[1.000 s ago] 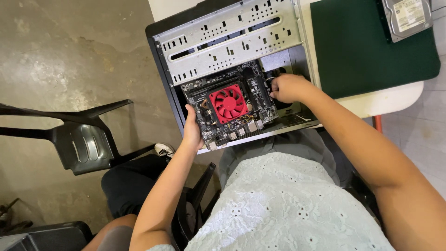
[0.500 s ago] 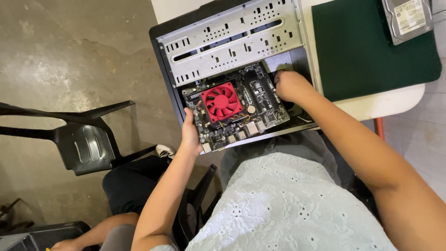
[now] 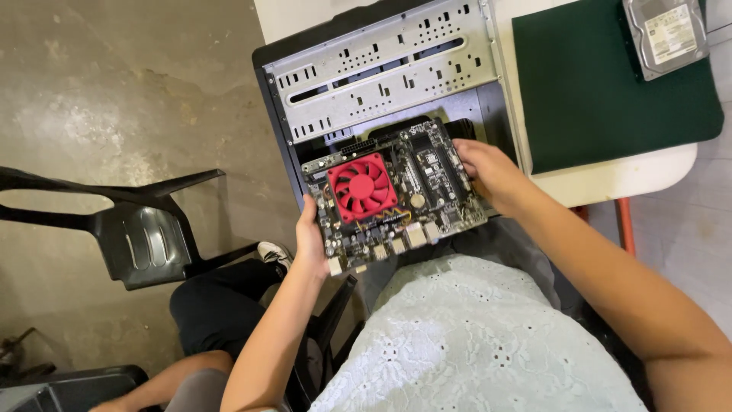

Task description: Disassembling a desktop computer by removing the power supply and motherboard using a screwdriver

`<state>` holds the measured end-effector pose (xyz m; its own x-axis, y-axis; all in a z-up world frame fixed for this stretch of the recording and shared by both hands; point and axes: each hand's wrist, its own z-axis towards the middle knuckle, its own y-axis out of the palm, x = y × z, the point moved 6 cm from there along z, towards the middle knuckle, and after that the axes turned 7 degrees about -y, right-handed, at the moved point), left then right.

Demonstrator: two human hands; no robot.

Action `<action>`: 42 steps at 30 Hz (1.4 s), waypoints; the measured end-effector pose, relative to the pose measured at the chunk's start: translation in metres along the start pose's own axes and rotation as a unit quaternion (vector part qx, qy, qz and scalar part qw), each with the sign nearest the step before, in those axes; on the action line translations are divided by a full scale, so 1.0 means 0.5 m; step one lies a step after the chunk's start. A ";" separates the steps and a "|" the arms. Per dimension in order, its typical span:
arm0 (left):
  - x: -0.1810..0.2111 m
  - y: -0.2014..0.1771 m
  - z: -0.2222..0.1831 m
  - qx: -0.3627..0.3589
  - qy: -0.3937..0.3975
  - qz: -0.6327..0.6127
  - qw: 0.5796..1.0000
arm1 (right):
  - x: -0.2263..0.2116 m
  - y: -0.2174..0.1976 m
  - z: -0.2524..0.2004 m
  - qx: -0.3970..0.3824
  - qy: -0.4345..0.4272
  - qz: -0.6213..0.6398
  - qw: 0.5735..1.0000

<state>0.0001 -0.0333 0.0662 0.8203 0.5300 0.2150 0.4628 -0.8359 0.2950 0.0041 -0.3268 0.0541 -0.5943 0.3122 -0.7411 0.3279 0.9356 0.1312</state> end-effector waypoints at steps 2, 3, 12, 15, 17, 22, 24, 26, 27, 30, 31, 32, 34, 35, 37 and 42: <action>0.005 0.004 -0.026 0.000 0.004 -0.002 1.000 | -0.024 0.004 -0.062 0.004 -0.010 0.015 1.000; 0.010 0.009 -0.038 -0.002 0.009 -0.005 1.000 | -0.040 0.005 -0.092 0.007 -0.021 0.029 0.999; 0.012 0.203 -0.037 -0.201 0.014 0.104 0.974 | -0.032 -0.146 -0.210 0.107 -0.156 0.151 0.970; -0.015 0.409 -0.090 -0.394 -0.032 0.212 0.894 | -0.020 -0.248 -0.238 0.164 -0.217 0.276 0.922; -0.035 0.516 -0.073 -0.343 -0.063 0.277 0.895 | -0.025 -0.291 -0.261 0.213 -0.179 0.268 0.922; -0.115 0.818 0.116 -0.437 0.131 0.500 0.736 | 0.061 -0.420 -0.224 0.190 -0.208 0.356 0.891; -0.181 0.870 0.170 -0.334 -0.042 0.527 0.780 | 0.115 -0.471 -0.195 0.243 -0.201 0.413 0.854; -0.212 0.938 0.364 -0.393 0.001 0.549 0.737 | 0.124 -0.504 -0.160 0.280 -0.163 0.410 0.853; -0.273 0.997 0.452 -0.441 0.040 0.565 0.697 | 0.141 -0.516 -0.145 0.311 -0.111 0.407 0.852; -0.282 1.005 0.243 -0.412 0.069 0.662 0.622 | 0.184 -0.546 -0.069 0.314 -0.129 0.427 0.838; -0.291 1.016 0.329 -0.416 0.069 0.665 0.616 | 0.181 -0.552 -0.052 0.317 -0.134 0.430 0.835; -0.300 1.023 0.422 -0.391 0.088 0.719 0.568 | 0.185 -0.555 -0.032 0.317 -0.114 0.445 0.830; -0.296 1.027 0.511 -0.366 0.105 0.769 0.513 | 0.186 -0.556 0.005 0.321 -0.094 0.461 0.822; -0.283 1.020 0.510 -0.341 0.105 0.784 0.508 | 0.186 -0.553 0.018 0.324 -0.086 0.465 0.819; -0.270 1.013 0.554 -0.318 0.103 0.799 0.501 | 0.201 -0.556 0.052 0.331 -0.075 0.471 0.814; -0.242 1.011 0.657 -0.259 0.108 0.804 0.525 | 0.228 -0.557 0.114 0.334 -0.079 0.482 0.806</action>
<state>0.2452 -0.5666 -0.1168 -0.0717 -0.7497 0.6579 -0.9681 -0.1065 -0.2269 -0.1129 -0.5610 -0.1043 0.2571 0.7671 -0.5877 0.9352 -0.0442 0.3513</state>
